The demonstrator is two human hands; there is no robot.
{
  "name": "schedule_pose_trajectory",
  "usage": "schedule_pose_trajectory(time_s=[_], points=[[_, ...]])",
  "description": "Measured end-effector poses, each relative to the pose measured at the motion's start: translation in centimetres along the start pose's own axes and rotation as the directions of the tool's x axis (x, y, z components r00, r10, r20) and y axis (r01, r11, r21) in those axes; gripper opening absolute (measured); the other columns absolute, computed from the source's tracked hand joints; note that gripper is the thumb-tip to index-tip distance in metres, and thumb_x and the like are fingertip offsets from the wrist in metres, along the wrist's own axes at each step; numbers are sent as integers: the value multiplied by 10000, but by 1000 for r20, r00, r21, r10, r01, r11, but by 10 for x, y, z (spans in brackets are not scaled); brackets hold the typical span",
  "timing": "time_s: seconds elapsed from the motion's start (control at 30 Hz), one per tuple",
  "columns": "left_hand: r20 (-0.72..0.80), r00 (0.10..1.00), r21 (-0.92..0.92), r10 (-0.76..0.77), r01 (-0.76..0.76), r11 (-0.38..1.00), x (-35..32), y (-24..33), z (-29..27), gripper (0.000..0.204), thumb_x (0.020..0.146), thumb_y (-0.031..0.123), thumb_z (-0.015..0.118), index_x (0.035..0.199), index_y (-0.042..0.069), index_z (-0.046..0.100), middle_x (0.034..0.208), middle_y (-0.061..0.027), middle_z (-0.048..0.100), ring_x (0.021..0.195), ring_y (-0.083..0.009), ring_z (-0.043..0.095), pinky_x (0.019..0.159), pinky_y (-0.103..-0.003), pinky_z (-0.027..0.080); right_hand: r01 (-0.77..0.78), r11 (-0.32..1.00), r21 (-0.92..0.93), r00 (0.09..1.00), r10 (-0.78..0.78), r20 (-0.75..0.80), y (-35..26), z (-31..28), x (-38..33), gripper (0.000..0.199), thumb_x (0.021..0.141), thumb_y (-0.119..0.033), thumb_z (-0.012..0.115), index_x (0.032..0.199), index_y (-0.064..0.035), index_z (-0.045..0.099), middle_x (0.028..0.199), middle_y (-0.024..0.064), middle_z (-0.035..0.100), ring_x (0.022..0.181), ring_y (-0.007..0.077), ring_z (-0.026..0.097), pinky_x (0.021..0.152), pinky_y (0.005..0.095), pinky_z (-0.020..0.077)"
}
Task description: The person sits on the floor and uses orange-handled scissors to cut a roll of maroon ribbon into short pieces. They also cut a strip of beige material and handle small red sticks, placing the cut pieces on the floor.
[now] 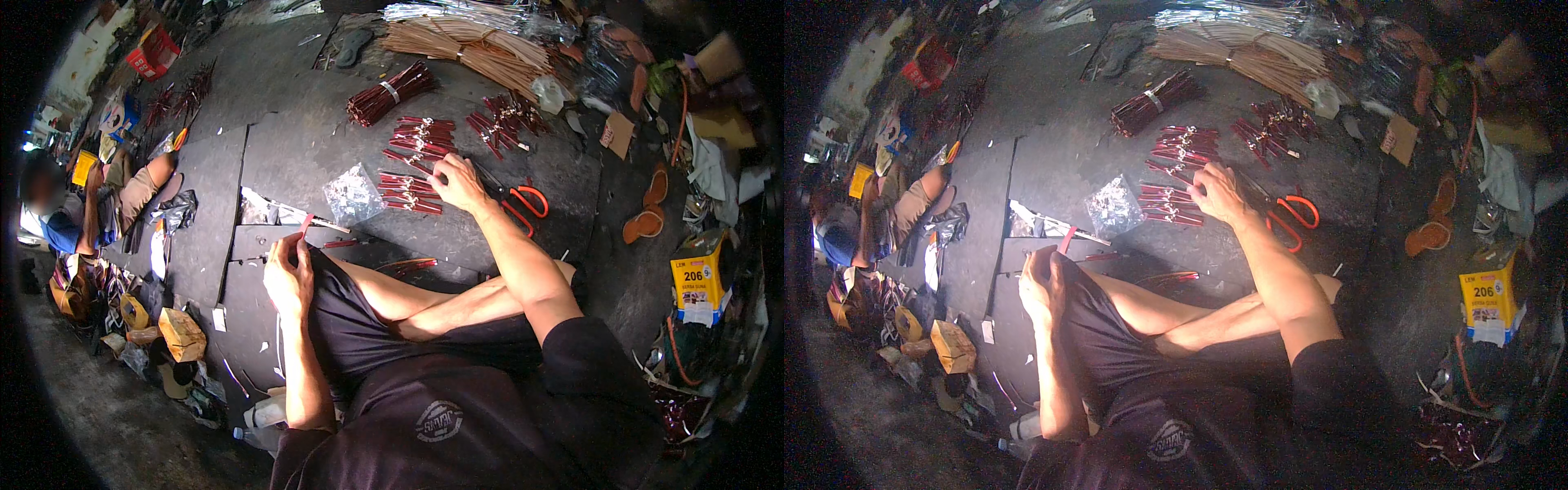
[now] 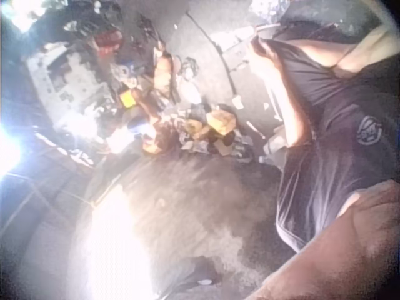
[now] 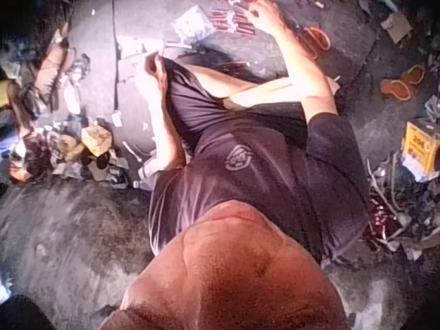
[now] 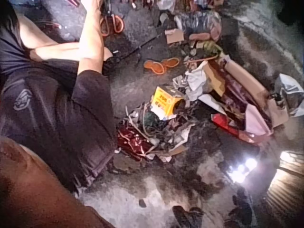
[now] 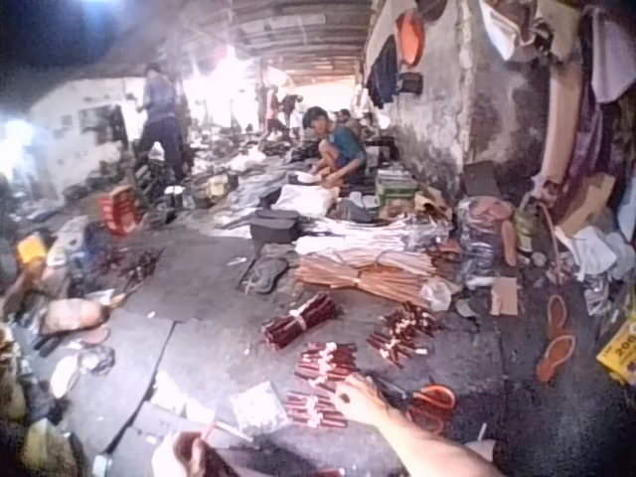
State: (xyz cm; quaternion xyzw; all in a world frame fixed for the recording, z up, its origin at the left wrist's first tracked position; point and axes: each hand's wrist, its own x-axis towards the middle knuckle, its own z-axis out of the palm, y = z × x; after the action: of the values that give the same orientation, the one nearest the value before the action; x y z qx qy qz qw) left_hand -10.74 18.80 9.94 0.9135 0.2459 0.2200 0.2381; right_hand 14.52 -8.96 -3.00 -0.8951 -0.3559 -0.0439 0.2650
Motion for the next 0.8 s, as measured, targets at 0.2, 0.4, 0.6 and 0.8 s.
schedule_pose_trajectory(time_s=[0.2, 0.4, 0.6, 0.8], points=[[16, 1000, -17, -24, 24, 1000, 4, 9, 0, 147, 928, 184, 619, 995, 68, 678, 893, -128, 655, 827, -317, 651, 759, -385, 501, -13, 997, 78, 996, 20, -86, 11, 35, 18, 100, 863, -141, 658, 871, -42, 652, 858, 125, 620, 833, 340, 620, 739, 452, 483], [23, 999, -14, -35, 36, 999, 4, 4, 1, 149, 932, 190, 619, 1000, 73, 680, 895, -120, 658, 823, -306, 654, 751, -380, 501, 16, 1000, -25, 999, -16, -31, 8, 33, 22, 110, 827, -139, 676, 894, -52, 683, 867, 96, 630, 872, 297, 618, 773, 429, 459], [121, 983, -12, -140, 142, 990, 7, 12, -6, 250, 928, 261, 589, 1054, 68, 686, 1000, -149, 685, 960, -349, 654, 870, -423, 489, 59, 998, -31, 998, -59, 17, 8, 23, 2, 121, 821, -166, 681, 898, -73, 688, 878, 81, 634, 883, 278, 616, 781, 434, 449], [121, 984, 4, -134, 135, 991, 5, 12, -5, 264, 928, 271, 586, 1056, 62, 685, 1025, -161, 683, 966, -359, 650, 879, -428, 485, -11, 998, -56, 987, 2, -164, 21, 32, 23, 111, 854, -138, 652, 936, -73, 690, 918, 83, 617, 896, 292, 607, 765, 438, 455]])
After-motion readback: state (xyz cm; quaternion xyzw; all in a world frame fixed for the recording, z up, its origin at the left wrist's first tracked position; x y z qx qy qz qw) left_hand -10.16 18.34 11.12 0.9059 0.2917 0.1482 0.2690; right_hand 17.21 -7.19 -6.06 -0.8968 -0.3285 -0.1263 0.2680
